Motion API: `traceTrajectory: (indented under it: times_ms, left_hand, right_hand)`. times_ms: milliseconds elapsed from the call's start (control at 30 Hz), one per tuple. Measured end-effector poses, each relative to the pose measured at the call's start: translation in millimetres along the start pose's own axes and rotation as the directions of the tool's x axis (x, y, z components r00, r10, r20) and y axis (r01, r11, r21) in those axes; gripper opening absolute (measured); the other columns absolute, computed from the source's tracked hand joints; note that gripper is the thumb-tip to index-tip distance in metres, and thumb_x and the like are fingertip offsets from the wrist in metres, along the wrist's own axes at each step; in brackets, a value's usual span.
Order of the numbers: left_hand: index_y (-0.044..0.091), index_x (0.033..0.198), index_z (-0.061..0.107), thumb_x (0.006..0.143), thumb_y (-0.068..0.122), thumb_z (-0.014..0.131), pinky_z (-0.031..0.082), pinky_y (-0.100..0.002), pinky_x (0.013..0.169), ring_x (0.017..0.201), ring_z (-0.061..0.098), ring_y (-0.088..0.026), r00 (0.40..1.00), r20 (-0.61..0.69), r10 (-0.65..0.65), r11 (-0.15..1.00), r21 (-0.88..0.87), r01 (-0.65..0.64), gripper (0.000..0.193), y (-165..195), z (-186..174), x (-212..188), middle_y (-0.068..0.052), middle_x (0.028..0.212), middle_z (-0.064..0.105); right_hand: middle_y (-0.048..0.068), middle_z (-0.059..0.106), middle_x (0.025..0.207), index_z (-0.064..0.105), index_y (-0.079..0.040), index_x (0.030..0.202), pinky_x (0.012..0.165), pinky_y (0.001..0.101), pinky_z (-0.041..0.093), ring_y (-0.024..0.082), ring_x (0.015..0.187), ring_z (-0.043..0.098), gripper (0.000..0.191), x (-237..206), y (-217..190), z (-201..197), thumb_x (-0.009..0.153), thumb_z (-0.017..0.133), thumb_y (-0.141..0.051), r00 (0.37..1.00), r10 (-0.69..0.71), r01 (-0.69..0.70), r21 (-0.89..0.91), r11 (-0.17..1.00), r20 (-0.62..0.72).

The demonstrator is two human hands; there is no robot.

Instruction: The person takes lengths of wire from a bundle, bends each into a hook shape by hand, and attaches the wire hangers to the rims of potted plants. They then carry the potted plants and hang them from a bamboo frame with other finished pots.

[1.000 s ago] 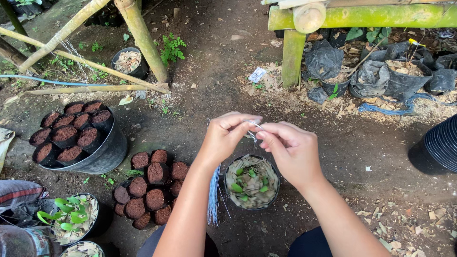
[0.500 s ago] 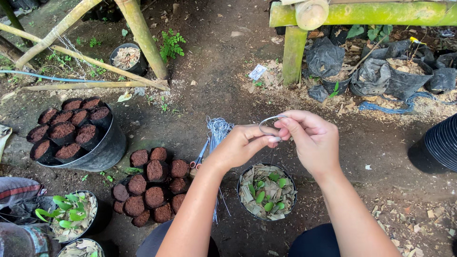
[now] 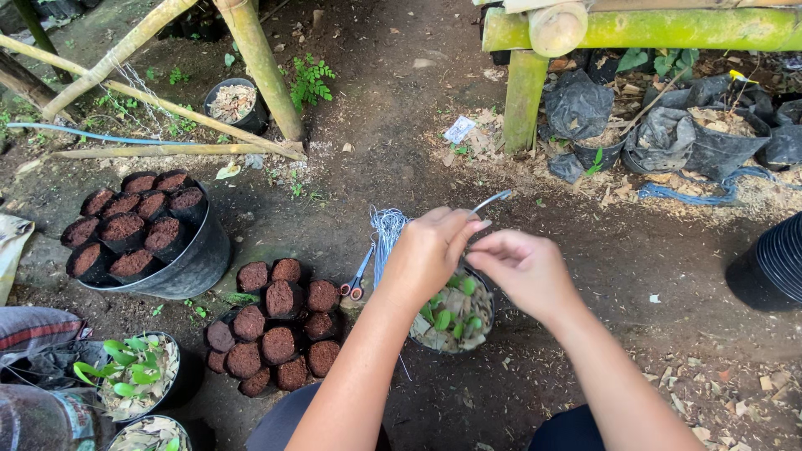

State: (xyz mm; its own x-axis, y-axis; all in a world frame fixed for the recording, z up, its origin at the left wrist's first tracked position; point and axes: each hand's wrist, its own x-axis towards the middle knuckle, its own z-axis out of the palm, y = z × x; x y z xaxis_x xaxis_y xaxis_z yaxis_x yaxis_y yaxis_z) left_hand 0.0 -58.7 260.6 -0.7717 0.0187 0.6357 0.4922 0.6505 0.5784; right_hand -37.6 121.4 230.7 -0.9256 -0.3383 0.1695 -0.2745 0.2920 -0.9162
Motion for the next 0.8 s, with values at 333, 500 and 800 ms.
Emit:
traceTrajectory:
  times_ms: [333,500,800]
  left_hand:
    - [0.005,0.102,0.074,0.097,0.022,0.069,0.056,-0.044,0.069,0.080,0.071,-0.036,0.996,-0.091,0.020,0.999,0.042,-0.016,0.019,-9.4,-17.5,5.3,-0.014,0.089,0.072]
    - [0.004,0.103,0.074,0.097,0.021,0.068,0.055,-0.044,0.069,0.080,0.070,-0.036,0.995,-0.086,-0.045,0.999,0.013,0.046,0.019,-17.1,-22.0,4.7,-0.016,0.089,0.072]
    - [0.002,0.104,0.072,0.098,0.017,0.067,0.056,-0.040,0.069,0.078,0.071,-0.033,1.000,-0.003,0.030,0.993,-0.110,-0.031,0.017,-15.3,-23.0,2.7,-0.015,0.088,0.071]
  right_hand:
    - [0.010,0.078,0.104,0.069,0.003,0.114,0.086,0.0291,0.063,0.015,0.094,0.076,0.023,8.2,17.6,53.2,0.091,0.069,0.003,0.993,0.002,0.043,0.367,0.929,-0.120]
    - [0.009,0.076,0.105,0.071,0.003,0.115,0.081,0.0290,0.063,0.014,0.090,0.074,0.023,8.5,21.4,61.2,0.093,0.067,0.003,0.995,-0.019,0.049,0.323,0.945,-0.095]
    - [0.007,0.077,0.102,0.071,0.002,0.115,0.081,0.0293,0.062,0.014,0.089,0.074,0.024,9.8,30.2,34.8,0.093,0.068,-0.003,0.988,0.003,-0.056,0.331,0.942,0.157]
